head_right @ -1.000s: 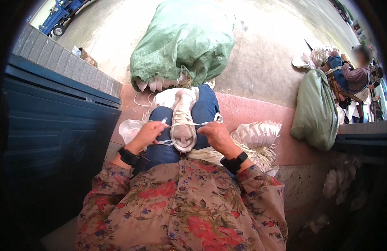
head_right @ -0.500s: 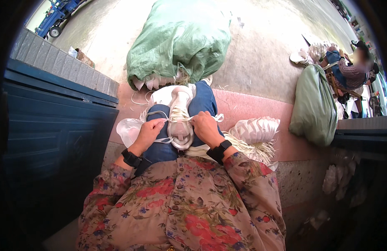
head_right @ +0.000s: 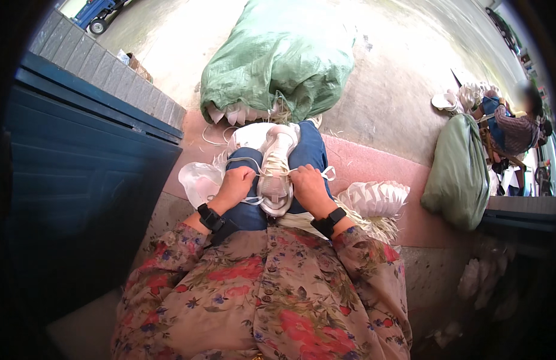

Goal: The recorder is sitting down and lacing a white shoe, pulling the long white laces through the eyelets and tying them.

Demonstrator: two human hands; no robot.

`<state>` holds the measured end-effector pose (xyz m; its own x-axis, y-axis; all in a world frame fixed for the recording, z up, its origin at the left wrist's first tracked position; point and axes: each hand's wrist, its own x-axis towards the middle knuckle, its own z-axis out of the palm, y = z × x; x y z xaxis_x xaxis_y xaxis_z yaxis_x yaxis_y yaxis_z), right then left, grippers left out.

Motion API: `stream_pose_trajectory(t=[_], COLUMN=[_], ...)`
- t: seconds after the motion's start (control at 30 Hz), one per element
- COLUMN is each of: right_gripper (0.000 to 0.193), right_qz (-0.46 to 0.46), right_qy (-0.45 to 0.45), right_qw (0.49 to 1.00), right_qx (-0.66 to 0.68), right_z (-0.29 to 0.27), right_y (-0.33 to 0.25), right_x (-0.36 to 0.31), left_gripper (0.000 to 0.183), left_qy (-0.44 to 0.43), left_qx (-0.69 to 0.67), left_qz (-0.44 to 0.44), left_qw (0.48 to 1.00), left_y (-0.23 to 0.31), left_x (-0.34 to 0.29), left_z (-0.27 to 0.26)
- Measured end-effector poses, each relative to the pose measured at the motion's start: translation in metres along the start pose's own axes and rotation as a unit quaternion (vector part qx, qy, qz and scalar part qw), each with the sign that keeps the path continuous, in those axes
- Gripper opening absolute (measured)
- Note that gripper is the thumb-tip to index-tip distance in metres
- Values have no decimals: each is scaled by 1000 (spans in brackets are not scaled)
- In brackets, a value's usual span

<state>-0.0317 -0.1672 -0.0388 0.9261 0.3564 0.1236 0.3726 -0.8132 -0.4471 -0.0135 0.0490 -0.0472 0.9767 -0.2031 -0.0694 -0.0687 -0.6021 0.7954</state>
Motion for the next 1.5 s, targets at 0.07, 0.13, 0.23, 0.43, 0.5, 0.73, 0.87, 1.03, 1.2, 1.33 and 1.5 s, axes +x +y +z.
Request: stream_pose_trajectory(t=[0.07, 0.13, 0.23, 0.43, 0.5, 0.73, 0.87, 1.03, 1.2, 1.33, 1.5], right_gripper=[5, 9, 14, 18, 17, 19, 19, 19, 18, 19, 20], right_qz=[19, 84, 103, 104, 93, 104, 102, 101, 94, 87, 70], right_qy=[-14, -23, -25, -27, -11, -39, -37, -25, -26, -28, -43], right_qw=[1000, 996, 994, 994, 996, 993, 993, 994, 994, 995, 996], right_qx=[-5, 0, 1, 13, 14, 34, 40, 45, 41, 35, -41], right_z=[0, -2, -8, -7, -7, -5, -2, -1, -1, -2, -4], right_y=[0, -2, -4, -2, -3, 0, 1, 3, 3, 1, -13], right_x=[-1, 1, 1, 1, 1, -1, -1, -2, -2, -2, -5], left_gripper=[19, 17, 17, 16, 16, 18, 17, 21, 21, 18, 21], left_qy=[9, -1, -7, 18, 30, -91, 12, -31, -75, -34, -35], left_qx=[4, 39, 29, 45, 56, -60, 56, 60, 69, 103, 296], left_qz=[13, 18, 19, 40, 50, -76, 60, 40, 48, 60, 110], left_qw=[1000, 999, 999, 998, 997, 991, 997, 997, 994, 992, 948], left_y=[3, 4, 5, 7, 9, 13, 1, 5, 3, 13, 23], left_x=[2, 5, 10, 11, 12, 19, 25, 27, 20, 13, 7], left_z=[0, -1, -1, 3, 8, -6, 7, 2, -3, 6, 0])
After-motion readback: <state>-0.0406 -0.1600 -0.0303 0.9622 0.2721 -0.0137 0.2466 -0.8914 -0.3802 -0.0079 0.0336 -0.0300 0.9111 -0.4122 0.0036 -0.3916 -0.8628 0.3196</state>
